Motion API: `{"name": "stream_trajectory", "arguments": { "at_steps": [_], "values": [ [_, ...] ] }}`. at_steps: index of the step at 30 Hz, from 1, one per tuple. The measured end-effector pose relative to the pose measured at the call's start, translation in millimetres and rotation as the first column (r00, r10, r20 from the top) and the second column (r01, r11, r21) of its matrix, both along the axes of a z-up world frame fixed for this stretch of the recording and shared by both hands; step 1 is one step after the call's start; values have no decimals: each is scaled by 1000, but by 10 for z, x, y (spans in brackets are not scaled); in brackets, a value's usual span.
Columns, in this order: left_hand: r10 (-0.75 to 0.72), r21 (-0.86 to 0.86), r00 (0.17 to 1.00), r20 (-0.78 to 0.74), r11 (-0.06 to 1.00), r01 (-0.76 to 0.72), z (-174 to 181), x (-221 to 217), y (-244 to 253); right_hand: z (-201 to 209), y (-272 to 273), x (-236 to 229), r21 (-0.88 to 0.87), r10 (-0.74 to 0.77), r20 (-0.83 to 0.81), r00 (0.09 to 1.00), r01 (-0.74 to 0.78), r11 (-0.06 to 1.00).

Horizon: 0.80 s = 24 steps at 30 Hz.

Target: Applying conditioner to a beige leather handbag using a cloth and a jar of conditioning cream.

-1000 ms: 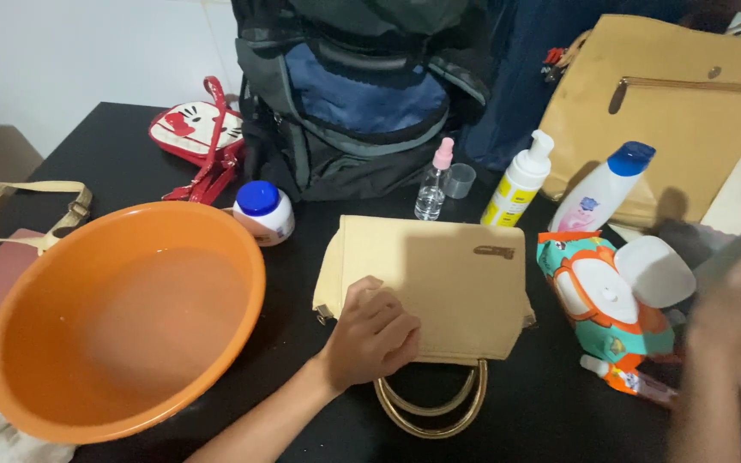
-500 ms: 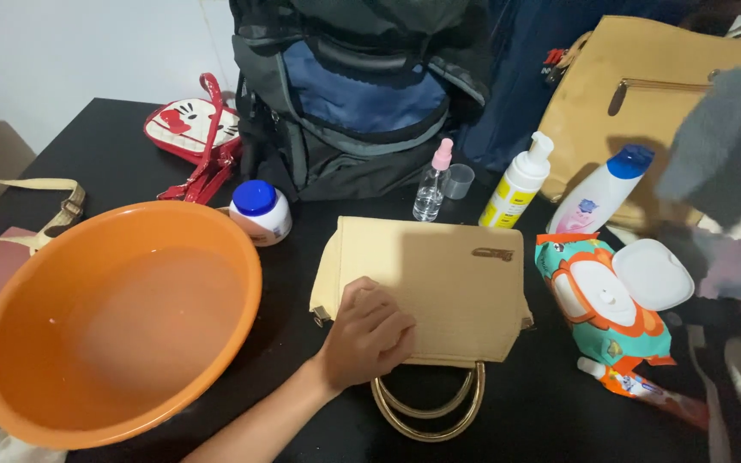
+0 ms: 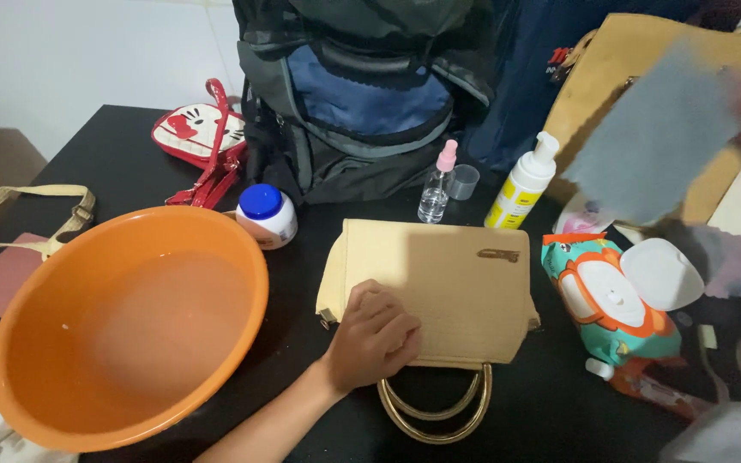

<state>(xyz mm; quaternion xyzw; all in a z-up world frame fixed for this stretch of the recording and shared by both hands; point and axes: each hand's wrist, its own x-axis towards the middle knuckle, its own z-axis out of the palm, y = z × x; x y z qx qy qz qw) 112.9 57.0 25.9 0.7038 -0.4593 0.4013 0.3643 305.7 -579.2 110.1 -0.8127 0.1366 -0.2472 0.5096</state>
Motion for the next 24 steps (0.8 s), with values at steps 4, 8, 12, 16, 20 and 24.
{"name": "stream_trajectory", "arguments": {
  "at_steps": [4, 8, 12, 16, 20, 24],
  "values": [
    [5, 27, 1000, -18, 1000, -5, 15, -13, 32, 3, 769, -91, -131, -81, 36, 996, 85, 988],
    [0, 11, 1000, -24, 1000, 0, -27, -4, 11, 147, 1215, -437, -612, 35, 380, 924, 222, 759],
    [-11, 14, 1000, -27, 1000, 11, -4, -10, 18, 437, 1897, -722, -799, 199, 230, 953, 68, 598],
    [3, 27, 1000, -27, 1000, -2, 25, -23, 28, 208, 1931, -646, -728, 111, -35, 993, -102, 678],
    [5, 23, 1000, -12, 1000, -4, 24, -15, 24, 102, 1848, -593, -742, 104, -14, 994, -80, 666],
    [2, 25, 1000, -23, 1000, -1, 17, -5, 33, 401, 2269, -871, -784, 179, 120, 977, -17, 620]
  ]
}}
